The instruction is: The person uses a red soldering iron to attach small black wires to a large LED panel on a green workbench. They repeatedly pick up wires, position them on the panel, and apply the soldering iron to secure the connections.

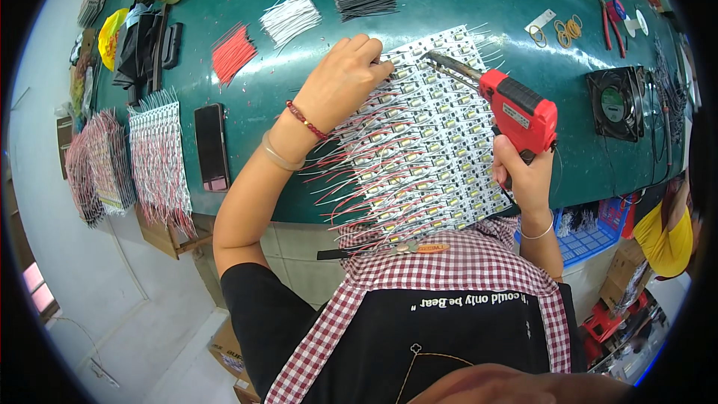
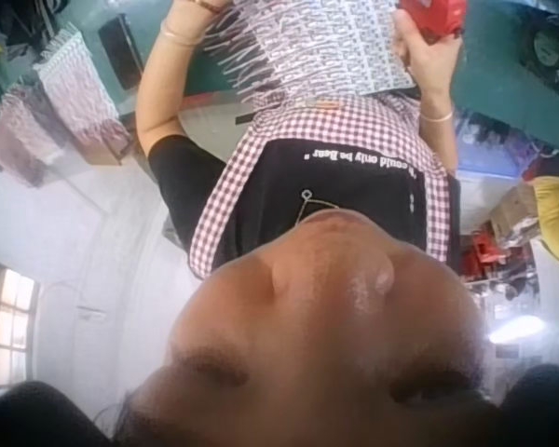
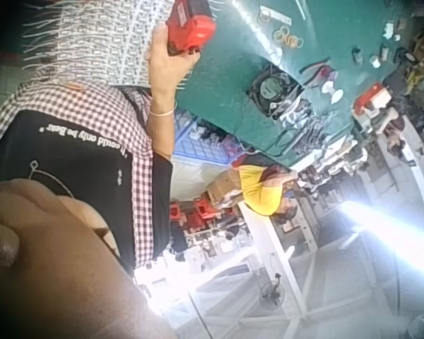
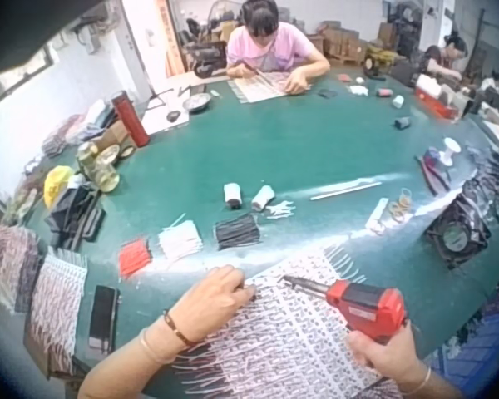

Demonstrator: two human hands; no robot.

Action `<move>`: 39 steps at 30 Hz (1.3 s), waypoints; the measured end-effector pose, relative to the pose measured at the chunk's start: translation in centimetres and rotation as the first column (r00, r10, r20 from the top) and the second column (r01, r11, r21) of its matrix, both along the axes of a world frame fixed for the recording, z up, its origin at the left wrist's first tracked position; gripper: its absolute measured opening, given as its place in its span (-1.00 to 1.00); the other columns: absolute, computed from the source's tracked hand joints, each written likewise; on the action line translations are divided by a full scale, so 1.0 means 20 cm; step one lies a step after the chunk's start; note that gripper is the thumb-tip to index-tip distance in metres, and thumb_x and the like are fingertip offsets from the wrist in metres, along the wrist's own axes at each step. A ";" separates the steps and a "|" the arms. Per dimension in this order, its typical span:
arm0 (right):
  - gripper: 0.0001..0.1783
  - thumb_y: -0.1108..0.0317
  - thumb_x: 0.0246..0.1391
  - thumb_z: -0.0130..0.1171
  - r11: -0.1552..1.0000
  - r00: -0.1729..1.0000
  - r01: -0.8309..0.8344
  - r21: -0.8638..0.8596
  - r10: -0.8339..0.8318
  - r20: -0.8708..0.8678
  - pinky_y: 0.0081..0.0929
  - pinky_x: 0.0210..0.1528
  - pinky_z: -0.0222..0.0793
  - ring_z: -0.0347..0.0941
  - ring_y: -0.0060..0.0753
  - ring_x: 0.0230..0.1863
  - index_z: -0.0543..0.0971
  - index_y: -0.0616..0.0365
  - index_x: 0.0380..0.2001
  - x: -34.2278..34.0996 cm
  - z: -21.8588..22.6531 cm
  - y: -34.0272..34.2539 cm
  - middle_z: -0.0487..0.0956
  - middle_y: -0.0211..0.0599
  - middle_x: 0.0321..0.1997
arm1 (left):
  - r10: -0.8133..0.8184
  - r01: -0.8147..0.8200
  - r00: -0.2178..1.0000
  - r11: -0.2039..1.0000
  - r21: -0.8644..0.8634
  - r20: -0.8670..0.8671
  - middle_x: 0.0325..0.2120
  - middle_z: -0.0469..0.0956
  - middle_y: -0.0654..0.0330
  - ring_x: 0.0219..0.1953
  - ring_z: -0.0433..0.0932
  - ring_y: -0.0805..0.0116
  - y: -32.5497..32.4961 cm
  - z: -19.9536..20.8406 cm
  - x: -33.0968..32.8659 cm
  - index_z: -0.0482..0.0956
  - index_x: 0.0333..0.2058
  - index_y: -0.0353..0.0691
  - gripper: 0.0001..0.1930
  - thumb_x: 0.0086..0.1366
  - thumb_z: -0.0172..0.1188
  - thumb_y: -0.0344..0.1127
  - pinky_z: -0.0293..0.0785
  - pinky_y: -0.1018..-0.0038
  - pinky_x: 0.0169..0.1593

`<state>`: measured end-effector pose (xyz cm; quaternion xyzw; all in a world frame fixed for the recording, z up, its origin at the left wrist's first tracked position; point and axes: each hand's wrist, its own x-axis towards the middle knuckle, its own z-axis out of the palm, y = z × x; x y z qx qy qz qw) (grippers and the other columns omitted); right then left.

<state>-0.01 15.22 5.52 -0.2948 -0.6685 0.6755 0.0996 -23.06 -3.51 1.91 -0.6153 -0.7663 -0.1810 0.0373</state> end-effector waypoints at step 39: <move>-0.79 0.44 0.02 0.30 0.999 0.996 0.009 -0.046 -0.005 0.091 -0.70 -0.67 0.24 0.35 -0.73 -0.69 0.52 0.26 -0.28 0.13 -0.02 -0.02 0.49 -0.48 -0.56 | 0.032 -0.055 0.994 0.975 0.217 0.107 -0.49 0.36 0.17 -0.38 0.40 0.23 0.11 -0.15 0.20 0.60 -0.35 -0.30 -0.78 -0.05 0.15 -0.56 0.36 0.38 -0.24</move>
